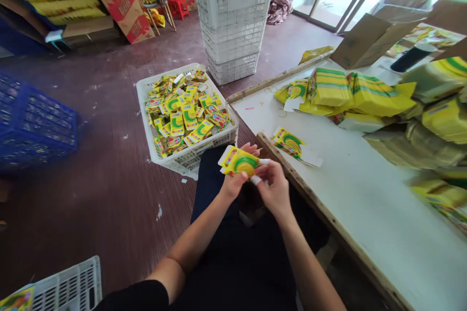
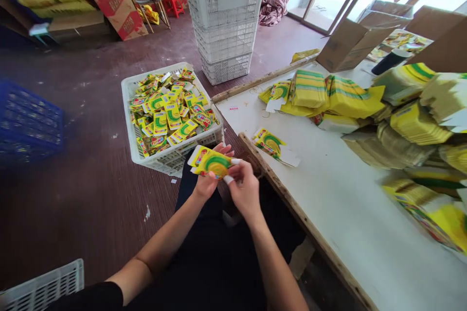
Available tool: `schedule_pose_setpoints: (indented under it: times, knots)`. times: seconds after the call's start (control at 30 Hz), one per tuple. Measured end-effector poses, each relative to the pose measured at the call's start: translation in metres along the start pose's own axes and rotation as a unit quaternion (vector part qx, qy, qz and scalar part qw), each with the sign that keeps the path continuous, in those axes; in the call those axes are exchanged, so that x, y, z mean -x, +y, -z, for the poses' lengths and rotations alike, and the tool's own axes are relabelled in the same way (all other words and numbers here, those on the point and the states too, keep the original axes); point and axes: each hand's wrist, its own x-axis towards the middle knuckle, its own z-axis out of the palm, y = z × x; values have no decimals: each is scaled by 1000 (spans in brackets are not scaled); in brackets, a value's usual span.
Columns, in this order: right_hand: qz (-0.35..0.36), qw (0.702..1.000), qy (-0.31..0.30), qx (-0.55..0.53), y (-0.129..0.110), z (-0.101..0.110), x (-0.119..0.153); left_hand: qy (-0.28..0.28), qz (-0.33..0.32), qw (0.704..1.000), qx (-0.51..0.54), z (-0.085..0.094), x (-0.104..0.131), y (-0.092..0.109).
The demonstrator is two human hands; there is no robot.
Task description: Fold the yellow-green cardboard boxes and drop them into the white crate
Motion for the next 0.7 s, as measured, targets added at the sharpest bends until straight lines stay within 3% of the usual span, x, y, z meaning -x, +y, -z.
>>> schedule_pose_setpoints:
  times: [0.1,0.23,0.4,0.57,0.7]
  knots:
    - [-40,992,-66,-97,-4,-9,17,64,51,990,115,-17,4,7]
    - [-69,972,-144,-171,-8,-11,34,138,57,976,155,-17,3,21]
    - [-91,978,-110,-154,-4,-20,39,215,68,972,71,-16,9,17]
    - [-132,973,-81,-170,4,-11,30,161,99,982,-17,-17,19,6]
    - [-97,987,-53,-113,0,-2,33,129,109,985,-21,-16,21,5]
